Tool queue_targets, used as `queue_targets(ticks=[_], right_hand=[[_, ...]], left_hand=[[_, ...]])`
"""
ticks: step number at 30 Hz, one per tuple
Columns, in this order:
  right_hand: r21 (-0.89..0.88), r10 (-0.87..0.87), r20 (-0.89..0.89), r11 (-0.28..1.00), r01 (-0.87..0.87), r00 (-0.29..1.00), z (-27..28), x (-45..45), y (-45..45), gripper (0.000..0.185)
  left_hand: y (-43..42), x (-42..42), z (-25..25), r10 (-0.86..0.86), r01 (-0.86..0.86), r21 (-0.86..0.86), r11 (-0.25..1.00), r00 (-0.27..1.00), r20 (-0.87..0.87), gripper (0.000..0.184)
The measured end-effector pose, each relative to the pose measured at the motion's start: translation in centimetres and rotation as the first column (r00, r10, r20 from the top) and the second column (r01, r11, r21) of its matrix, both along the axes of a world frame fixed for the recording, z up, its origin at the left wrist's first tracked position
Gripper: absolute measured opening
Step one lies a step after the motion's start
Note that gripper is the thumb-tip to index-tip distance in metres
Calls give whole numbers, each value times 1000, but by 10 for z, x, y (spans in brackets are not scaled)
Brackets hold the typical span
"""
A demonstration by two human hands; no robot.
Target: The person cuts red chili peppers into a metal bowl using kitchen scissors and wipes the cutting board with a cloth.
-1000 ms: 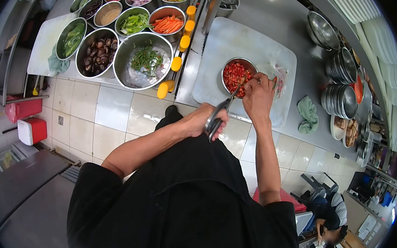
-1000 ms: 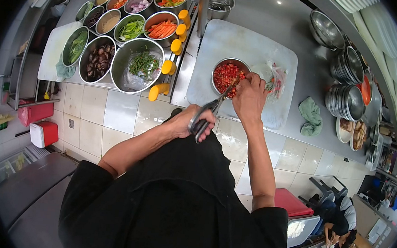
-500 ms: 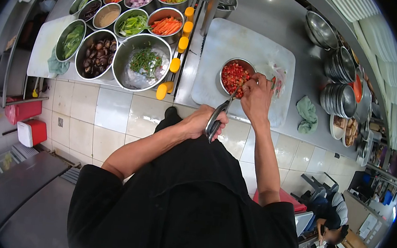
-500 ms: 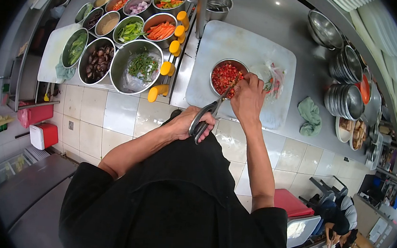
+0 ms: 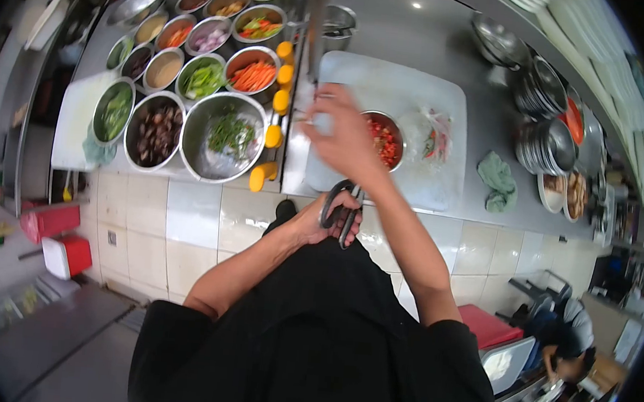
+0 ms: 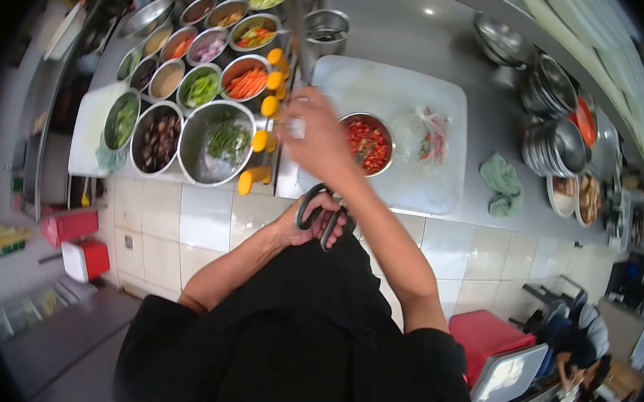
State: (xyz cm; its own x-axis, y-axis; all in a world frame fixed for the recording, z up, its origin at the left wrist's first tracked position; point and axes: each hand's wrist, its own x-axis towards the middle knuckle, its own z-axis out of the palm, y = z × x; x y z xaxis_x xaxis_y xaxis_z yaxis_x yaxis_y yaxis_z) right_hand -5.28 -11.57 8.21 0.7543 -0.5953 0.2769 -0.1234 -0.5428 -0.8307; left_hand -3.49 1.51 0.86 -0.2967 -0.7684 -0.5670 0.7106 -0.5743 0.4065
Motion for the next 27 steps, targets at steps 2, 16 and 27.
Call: queue_targets(ticks=[2, 16, 27], right_hand=[[-64, 149, 108, 988, -143, 983, -17, 40, 8, 23], [-586, -833, -327, 549, 596, 446, -117, -161, -100, 25], [-545, -763, -281, 626, 558, 582, -118, -182, -106, 42]], left_hand=[[3, -1, 4, 54, -54, -32, 998, 999, -2, 32], [13, 13, 4, 35, -36, 22, 999, 998, 52, 29], [10, 12, 3, 48, -50, 19, 999, 996, 80, 29]])
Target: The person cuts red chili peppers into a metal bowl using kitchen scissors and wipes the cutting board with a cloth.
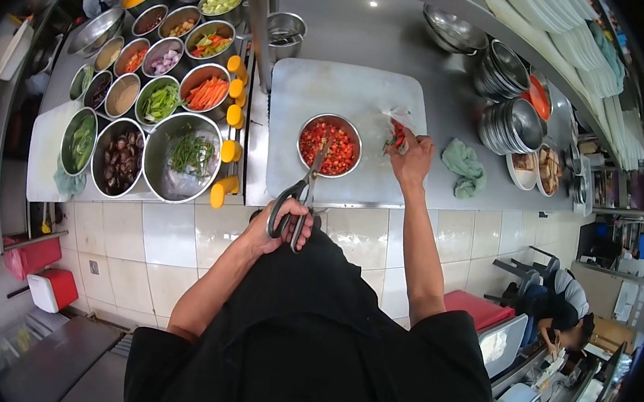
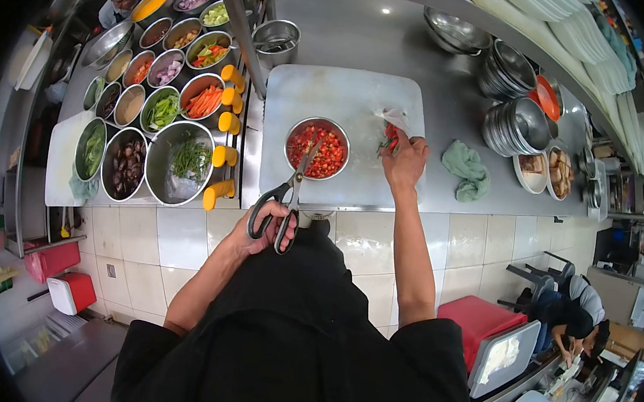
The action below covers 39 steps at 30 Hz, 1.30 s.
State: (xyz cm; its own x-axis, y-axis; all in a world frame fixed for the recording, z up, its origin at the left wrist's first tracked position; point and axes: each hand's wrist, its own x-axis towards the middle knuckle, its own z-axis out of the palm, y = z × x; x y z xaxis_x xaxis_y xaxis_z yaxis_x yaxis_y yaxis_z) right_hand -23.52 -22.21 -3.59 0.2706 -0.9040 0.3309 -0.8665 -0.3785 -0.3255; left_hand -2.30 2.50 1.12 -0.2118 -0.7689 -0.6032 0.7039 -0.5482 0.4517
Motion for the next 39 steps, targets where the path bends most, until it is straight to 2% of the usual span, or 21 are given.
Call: queue_targets(ticks=[5, 11, 17, 20, 23, 26, 29, 35, 39], right_hand=[[-57, -18, 33, 998, 20, 999, -6, 12, -10, 34], [-114, 83, -181, 988, -104, 980, -5, 16, -31, 27], [-65, 235, -323, 961, -269, 917, 2, 16, -43, 17], [-119, 326, -213, 927, -356, 921, 11, 14, -40, 15], [-175, 373, 77, 918, -355, 925, 25, 9, -29, 13], [57, 112, 384, 988, -144, 916, 36, 3, -7, 12], [209, -63, 479, 977, -43, 876, 14, -14, 7, 13], [266, -171, 382, 962, 69, 908, 8, -36, 33, 14], [208, -183, 287, 970, 125, 940, 5, -44, 39, 15]], left_hand=[[0, -1, 0, -7, 7, 23, 1000, 1000, 12, 30], [1, 0, -3, -11, 10, 22, 1000, 1000, 20, 30], [1, 0, -2, 23, -23, 15, 1000, 1000, -1, 29], [0, -2, 3, 41, -42, 34, 999, 999, 13, 26], [-1, -2, 6, 57, -57, 27, 998, 998, 25, 27], [1, 2, -3, 31, -31, 21, 999, 999, -9, 27], [0, 3, -4, 22, -22, 26, 999, 1000, -16, 28], [-2, 2, -5, 23, -23, 25, 999, 1000, -18, 30], [-2, 3, -6, 11, -11, 26, 1000, 1000, -1, 30]])
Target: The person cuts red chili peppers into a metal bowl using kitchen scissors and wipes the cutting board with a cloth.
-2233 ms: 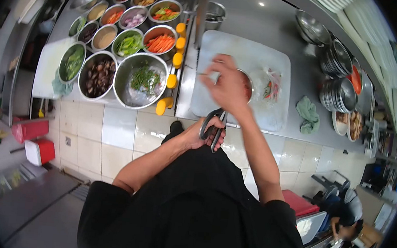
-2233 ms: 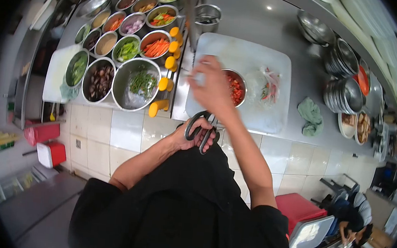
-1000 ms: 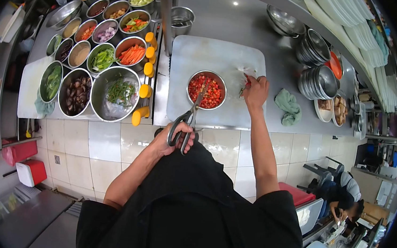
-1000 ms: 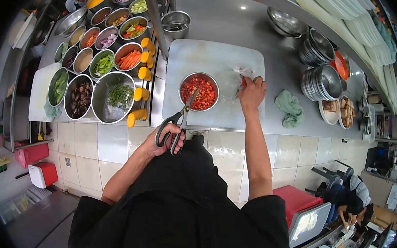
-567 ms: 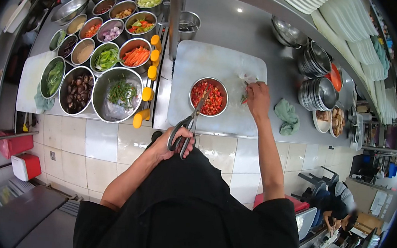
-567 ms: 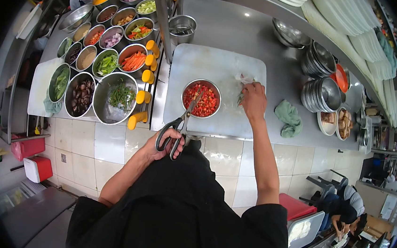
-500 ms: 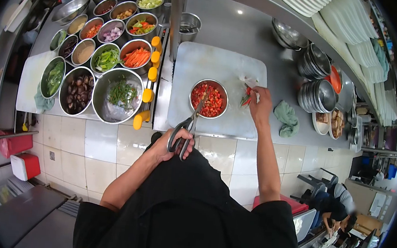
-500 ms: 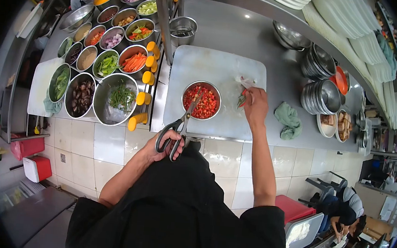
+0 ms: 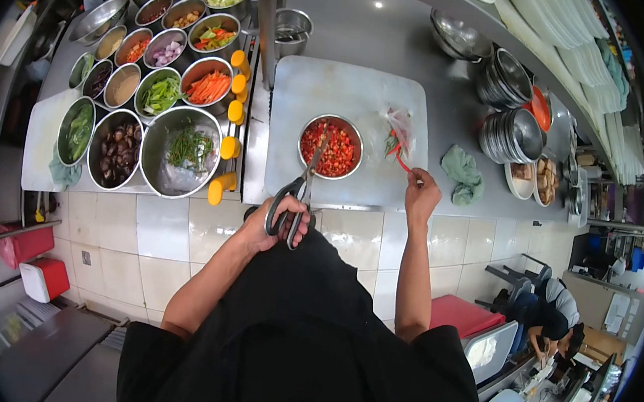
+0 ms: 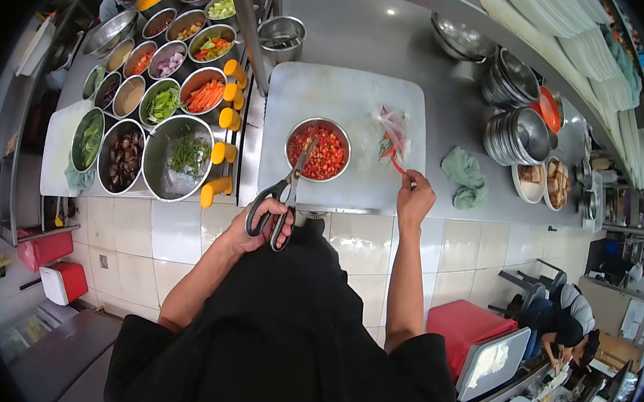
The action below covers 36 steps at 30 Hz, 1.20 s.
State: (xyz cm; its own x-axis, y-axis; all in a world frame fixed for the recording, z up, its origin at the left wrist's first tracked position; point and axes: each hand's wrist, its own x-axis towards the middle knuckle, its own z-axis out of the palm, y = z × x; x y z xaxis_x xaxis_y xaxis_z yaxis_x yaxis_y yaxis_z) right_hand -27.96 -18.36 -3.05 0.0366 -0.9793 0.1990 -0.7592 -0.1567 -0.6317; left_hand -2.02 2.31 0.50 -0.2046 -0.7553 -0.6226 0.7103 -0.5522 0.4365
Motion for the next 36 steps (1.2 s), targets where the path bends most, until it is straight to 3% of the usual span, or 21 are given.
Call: queue_targets(ticks=[11, 14, 20, 23, 27, 30, 31, 34, 36], right_hand=[[10, -74, -208, 997, 78, 975, 8, 3, 10, 21], [134, -94, -220, 983, 125, 971, 6, 2, 9, 22], [221, -89, 133, 973, 58, 987, -29, -24, -5, 20], [272, -54, 366, 961, -52, 929, -12, -23, 3, 19], [171, 122, 421, 963, -210, 899, 44, 12, 29, 16], [-18, 300, 417, 946, -322, 858, 42, 40, 35, 13], [12, 292, 381, 947, -320, 877, 53, 53, 41, 9], [-122, 358, 125, 931, -343, 925, 44, 69, 40, 8], [-100, 330, 116, 942, -320, 937, 43, 78, 43, 8]], left_hand=[[-1, 1, 6, -8, 8, 6, 1000, 1000, 25, 30], [-1, 0, 7, 1, -2, 14, 1000, 999, 43, 31], [1, 1, 4, 3, -4, 25, 1000, 1000, 28, 31], [0, 1, 5, 4, -5, 19, 1000, 1000, 27, 32], [-1, -1, 3, -7, 7, 12, 1000, 1000, 28, 32], [-5, -2, 9, -18, 17, 47, 999, 999, 28, 30], [-6, -3, 8, -47, 47, 22, 999, 998, 33, 35], [-6, -3, 6, -70, 68, -34, 997, 997, -41, 39], [-5, -1, 3, -128, 125, -42, 991, 989, -71, 45]])
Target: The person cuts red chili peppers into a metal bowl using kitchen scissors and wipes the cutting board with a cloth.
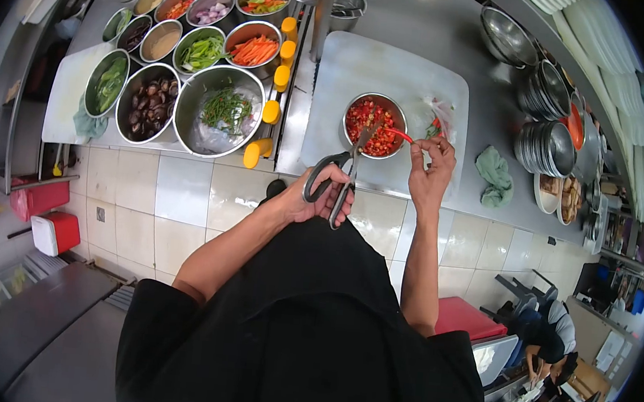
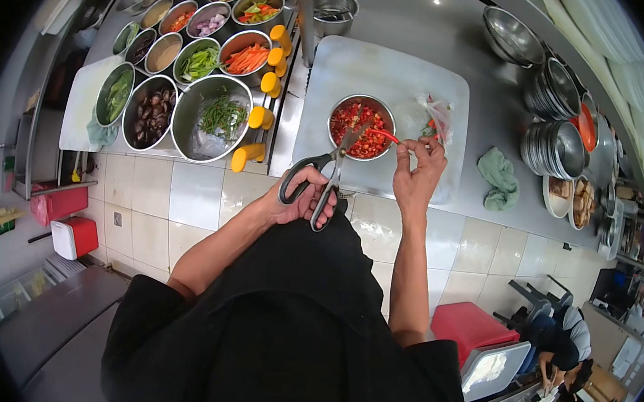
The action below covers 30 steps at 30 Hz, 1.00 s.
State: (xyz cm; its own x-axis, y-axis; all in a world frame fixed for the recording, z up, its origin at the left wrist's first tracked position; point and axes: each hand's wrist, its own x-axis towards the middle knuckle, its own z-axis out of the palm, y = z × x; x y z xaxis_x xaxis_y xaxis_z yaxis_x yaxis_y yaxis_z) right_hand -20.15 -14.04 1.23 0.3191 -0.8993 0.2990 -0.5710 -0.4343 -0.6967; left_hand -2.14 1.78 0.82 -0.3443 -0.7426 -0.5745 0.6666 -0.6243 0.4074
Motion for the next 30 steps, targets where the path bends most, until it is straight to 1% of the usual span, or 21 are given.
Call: queue_targets(ticks=[2, 6, 9, 11, 13, 16, 17, 20, 21, 24, 25, 28, 29, 30], right_hand=[[-52, 3, -31, 999, -5, 1000, 2, 5, 1, 8], [-36, 33, -79, 999, -36, 996, 4, 12, 5, 8], [-23, 67, -96, 997, -69, 993, 4, 14, 6, 8], [-26, 82, -98, 996, -85, 992, 0, 13, 5, 8], [-49, 60, -104, 997, -65, 993, 0, 12, 3, 8], [-41, 49, -88, 998, -53, 995, 3, 13, 2, 8], [-31, 50, -79, 998, -52, 996, 3, 13, 2, 8], [-39, 97, -72, 994, -100, 993, 2, 15, 1, 9], [-38, 106, -79, 993, -109, 991, 1, 16, 1, 9], [-38, 110, -93, 993, -114, 990, -1, 18, 1, 9], [-38, 99, -93, 994, -103, 991, -3, 17, 0, 9], [-35, 91, -94, 995, -95, 991, -1, 17, 0, 9], [-34, 93, -94, 995, -96, 991, 1, 17, 0, 9], [-45, 103, -97, 993, -108, 990, 1, 17, 0, 9]], left_hand=[[-1, 0, -1, -37, 37, 5, 999, 997, -70, 46], [0, -1, -2, -45, 43, -22, 999, 993, -112, 46], [-1, -4, 3, 24, -24, 3, 1000, 999, -37, 38], [0, -4, 4, 84, -85, 22, 996, 995, 56, 35], [1, -4, 9, 136, -142, 39, 989, 983, 126, 30], [6, -3, 18, 66, -70, 41, 997, 994, 87, 35], [7, -2, 12, 10, -11, 21, 1000, 1000, 25, 40], [2, -6, 13, -21, 20, 54, 998, 999, 28, 45], [1, -7, 13, 6, -5, 68, 998, 1000, -13, 40], [1, -7, 18, 62, -68, 28, 997, 984, 169, 35], [1, -6, 18, 87, -94, 34, 995, 981, 174, 31], [6, -2, 23, 42, -45, 20, 999, 990, 135, 33], [8, -2, 11, 19, -20, 26, 999, 1000, 22, 35], [7, -3, 12, 16, -17, 40, 999, 1000, 14, 35]])
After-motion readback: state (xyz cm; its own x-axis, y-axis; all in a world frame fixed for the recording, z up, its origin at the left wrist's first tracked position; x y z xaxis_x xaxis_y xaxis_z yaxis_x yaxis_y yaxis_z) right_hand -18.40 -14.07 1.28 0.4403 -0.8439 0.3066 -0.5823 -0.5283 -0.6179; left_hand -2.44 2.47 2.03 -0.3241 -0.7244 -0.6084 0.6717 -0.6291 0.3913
